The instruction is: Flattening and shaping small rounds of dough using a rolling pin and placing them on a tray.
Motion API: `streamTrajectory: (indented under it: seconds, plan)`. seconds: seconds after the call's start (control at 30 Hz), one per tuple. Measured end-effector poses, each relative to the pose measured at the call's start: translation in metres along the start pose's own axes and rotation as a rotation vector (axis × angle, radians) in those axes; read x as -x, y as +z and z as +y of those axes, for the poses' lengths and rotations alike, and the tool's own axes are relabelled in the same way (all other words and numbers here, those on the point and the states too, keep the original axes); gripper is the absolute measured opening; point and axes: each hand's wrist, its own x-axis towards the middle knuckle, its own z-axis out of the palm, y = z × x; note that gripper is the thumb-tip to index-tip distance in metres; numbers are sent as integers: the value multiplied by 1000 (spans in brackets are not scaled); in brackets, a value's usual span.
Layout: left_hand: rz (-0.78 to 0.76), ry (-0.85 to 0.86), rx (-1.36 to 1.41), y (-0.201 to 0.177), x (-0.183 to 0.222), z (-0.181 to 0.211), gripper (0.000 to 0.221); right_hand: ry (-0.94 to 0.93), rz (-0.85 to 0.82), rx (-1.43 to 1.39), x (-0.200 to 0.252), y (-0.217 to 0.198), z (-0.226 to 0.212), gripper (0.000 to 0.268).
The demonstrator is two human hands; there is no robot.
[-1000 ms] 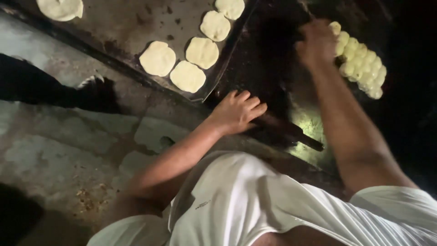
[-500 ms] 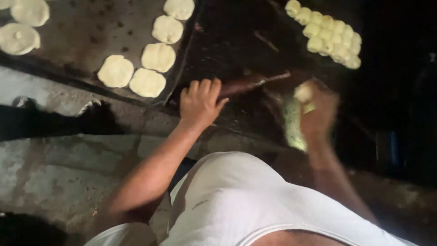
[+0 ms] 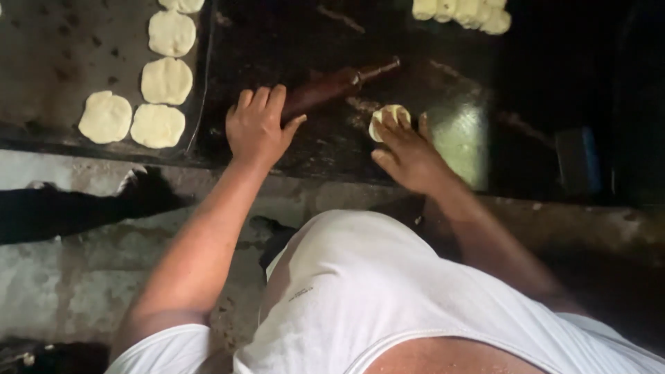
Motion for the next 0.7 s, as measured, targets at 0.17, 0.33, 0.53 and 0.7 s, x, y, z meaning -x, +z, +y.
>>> streamTrajectory:
  seconds: [0.17, 0.33, 0.53, 0.7]
  plan:
    - [-181, 187, 243, -12, -16, 31, 62, 182, 435, -556, 15, -35, 44, 29]
    - [-319, 228, 220, 41, -61, 51, 62, 58, 724, -126, -7, 10, 121, 12]
    - [-556, 214, 119, 14, -66, 59, 72, 269, 756, -253, 7, 24, 110, 10]
    - [-217, 427, 89, 16, -19, 50, 70, 362, 526, -274, 47, 10, 62, 13]
